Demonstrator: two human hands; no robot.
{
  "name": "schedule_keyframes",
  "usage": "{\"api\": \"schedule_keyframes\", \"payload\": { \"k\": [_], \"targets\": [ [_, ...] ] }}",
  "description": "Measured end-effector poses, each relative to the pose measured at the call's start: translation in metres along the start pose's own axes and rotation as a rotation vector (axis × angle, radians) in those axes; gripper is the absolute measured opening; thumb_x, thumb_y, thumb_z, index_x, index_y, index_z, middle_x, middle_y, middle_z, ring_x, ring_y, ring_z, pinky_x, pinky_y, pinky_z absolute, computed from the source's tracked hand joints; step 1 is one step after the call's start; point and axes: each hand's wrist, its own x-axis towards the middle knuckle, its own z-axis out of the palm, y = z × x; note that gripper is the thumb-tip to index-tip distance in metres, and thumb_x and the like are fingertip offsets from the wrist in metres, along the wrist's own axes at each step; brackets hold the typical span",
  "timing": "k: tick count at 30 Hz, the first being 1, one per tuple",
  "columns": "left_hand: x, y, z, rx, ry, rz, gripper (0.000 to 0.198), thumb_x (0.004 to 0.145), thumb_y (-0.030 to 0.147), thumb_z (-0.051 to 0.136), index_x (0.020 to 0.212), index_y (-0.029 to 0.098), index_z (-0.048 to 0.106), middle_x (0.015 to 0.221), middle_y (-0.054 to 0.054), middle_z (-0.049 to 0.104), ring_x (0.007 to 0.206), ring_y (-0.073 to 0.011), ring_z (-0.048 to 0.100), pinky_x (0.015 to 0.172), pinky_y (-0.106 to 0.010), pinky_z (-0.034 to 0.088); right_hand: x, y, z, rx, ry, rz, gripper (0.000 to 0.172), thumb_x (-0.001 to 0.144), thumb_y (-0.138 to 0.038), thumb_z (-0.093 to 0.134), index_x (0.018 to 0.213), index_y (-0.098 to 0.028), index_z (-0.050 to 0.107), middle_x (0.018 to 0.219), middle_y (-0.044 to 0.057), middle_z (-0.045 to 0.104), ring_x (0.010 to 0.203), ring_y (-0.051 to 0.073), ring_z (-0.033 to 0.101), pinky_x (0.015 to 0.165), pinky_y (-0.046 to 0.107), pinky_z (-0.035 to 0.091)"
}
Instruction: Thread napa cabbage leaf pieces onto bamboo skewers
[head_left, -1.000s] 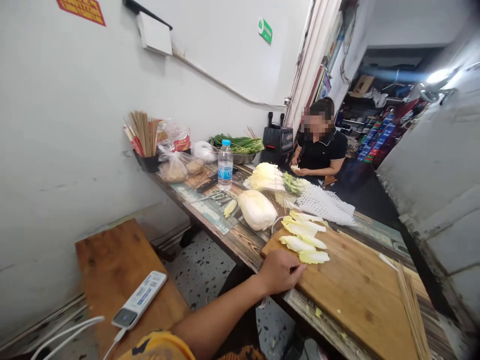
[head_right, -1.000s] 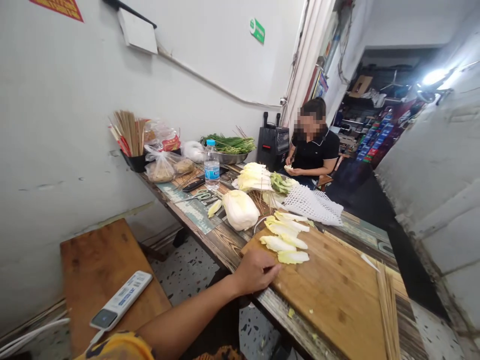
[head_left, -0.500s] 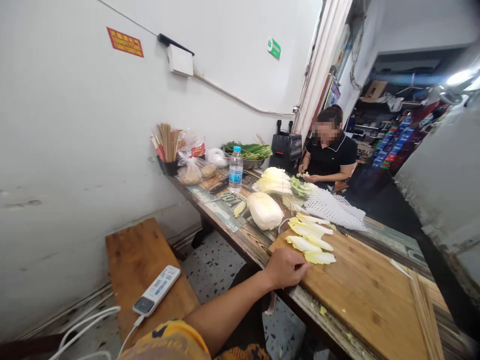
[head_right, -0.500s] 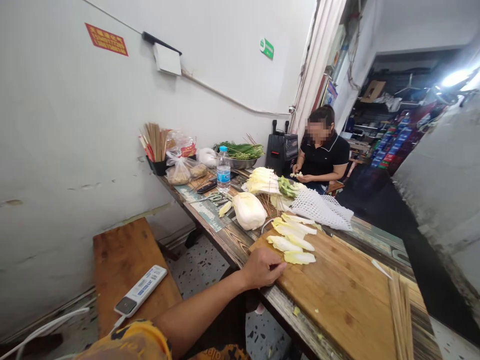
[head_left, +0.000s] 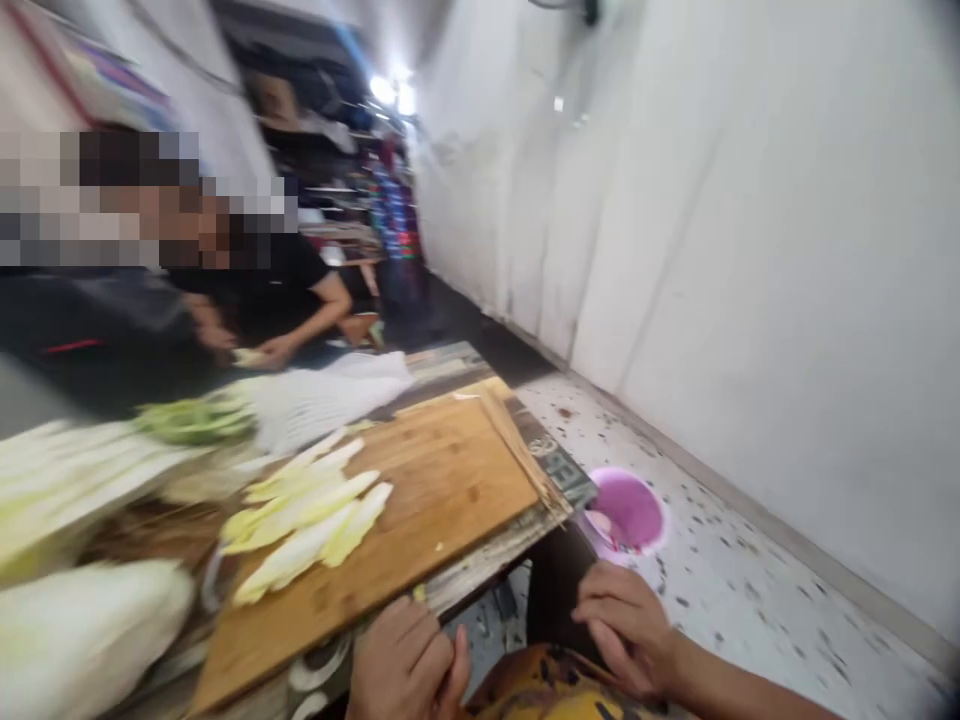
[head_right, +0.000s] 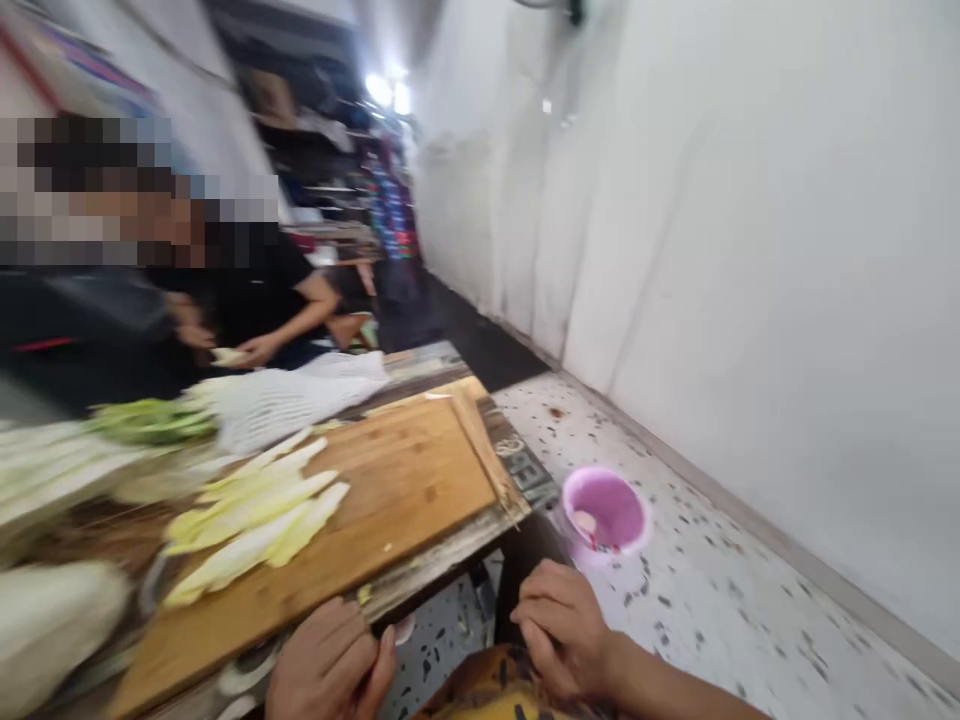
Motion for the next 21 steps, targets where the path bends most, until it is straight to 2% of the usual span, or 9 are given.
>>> {"api": "schedule_keyframes", "payload": {
  "k": [3,7,11,13,15,16,17,19,21],
  "targets": [
    [0.011,0.007,0.004,-0.110,-0.032,0.064,0.033,0.078,0.005,0.060,0.052,0.018,0.044,0.048,0.003,0.041,0.051,-0.0126,0.037,0.054,-0.029,0.028,-0.031,0.003,0.017,-0.086,-0.214,0.293,0.021,0.089,-0.029,0.055,0.102,-0.017,0.066,0.099,0.008,0.066,0.088,0.019,0.063,0.078,0.037,0.052],
    [0.014,-0.001,-0.004,-0.125,0.060,-0.068,0.034,0.078,0.006,0.061,0.053,0.019,0.042,0.048,0.004,0.039,0.050,-0.0117,0.035,0.053,-0.029,0.025,-0.040,0.014,0.037,-0.147,-0.478,0.622,0.050,0.077,-0.024,0.060,0.125,-0.011,0.058,0.131,0.023,0.053,0.122,0.037,0.047,0.098,0.057,0.039],
    [0.003,-0.024,-0.021,0.108,0.128,-0.268,0.027,0.080,0.013,0.063,0.057,0.019,0.049,0.049,0.004,0.044,0.049,-0.0120,0.038,0.054,-0.029,0.028,-0.011,0.010,0.021,-0.005,-0.854,0.580,0.046,0.072,-0.018,0.060,0.118,-0.011,0.065,0.126,0.023,0.059,0.116,0.038,0.053,0.096,0.056,0.040],
    [0.000,-0.035,-0.028,0.250,0.126,-0.353,0.019,0.082,0.017,0.063,0.064,0.018,0.057,0.053,0.002,0.052,0.052,-0.0135,0.044,0.057,-0.029,0.032,0.016,0.004,-0.010,0.167,-1.057,0.460,0.032,0.073,-0.022,0.063,0.104,-0.019,0.072,0.102,0.010,0.073,0.093,0.026,0.068,0.080,0.035,0.053],
    [0.001,-0.046,-0.032,0.329,0.100,-0.408,0.013,0.084,0.020,0.062,0.071,0.018,0.062,0.060,-0.001,0.059,0.059,-0.0157,0.051,0.062,-0.030,0.037,0.051,0.001,-0.047,0.386,-1.221,0.351,0.026,0.077,-0.029,0.063,0.100,-0.023,0.073,0.085,0.002,0.075,0.072,0.016,0.070,0.062,0.021,0.053],
    [0.004,-0.051,-0.033,0.346,0.074,-0.429,0.011,0.085,0.021,0.060,0.075,0.018,0.064,0.064,-0.002,0.062,0.063,-0.0169,0.053,0.065,-0.031,0.038,0.071,0.003,-0.063,0.502,-1.240,0.378,0.027,0.085,-0.033,0.056,0.103,-0.021,0.072,0.086,0.003,0.075,0.071,0.014,0.070,0.060,0.020,0.052],
    [0.007,-0.056,-0.033,0.355,0.037,-0.445,0.010,0.086,0.023,0.058,0.080,0.018,0.065,0.070,-0.003,0.064,0.068,-0.0183,0.055,0.067,-0.031,0.039,0.091,0.007,-0.075,0.491,-1.138,0.452,0.033,0.090,-0.040,0.049,0.099,-0.019,0.072,0.082,0.004,0.074,0.065,0.014,0.069,0.053,0.020,0.051],
    [0.015,-0.064,-0.028,0.389,-0.064,-0.467,0.014,0.087,0.026,0.056,0.092,0.017,0.066,0.082,-0.006,0.067,0.079,-0.0214,0.058,0.071,-0.033,0.040,0.130,0.023,-0.083,0.112,-0.723,0.603,0.044,0.092,-0.049,0.041,0.081,-0.017,0.069,0.067,0.002,0.069,0.056,0.013,0.064,0.050,0.022,0.050],
    [0.022,-0.070,-0.021,0.443,-0.181,-0.481,0.020,0.087,0.029,0.057,0.100,0.016,0.065,0.091,-0.008,0.068,0.086,-0.0243,0.058,0.073,-0.035,0.040,0.162,0.047,-0.071,-0.056,-0.563,0.670,0.038,0.095,-0.042,0.040,0.090,-0.015,0.067,0.081,0.006,0.070,0.072,0.016,0.065,0.065,0.028,0.052]
  ]
}}
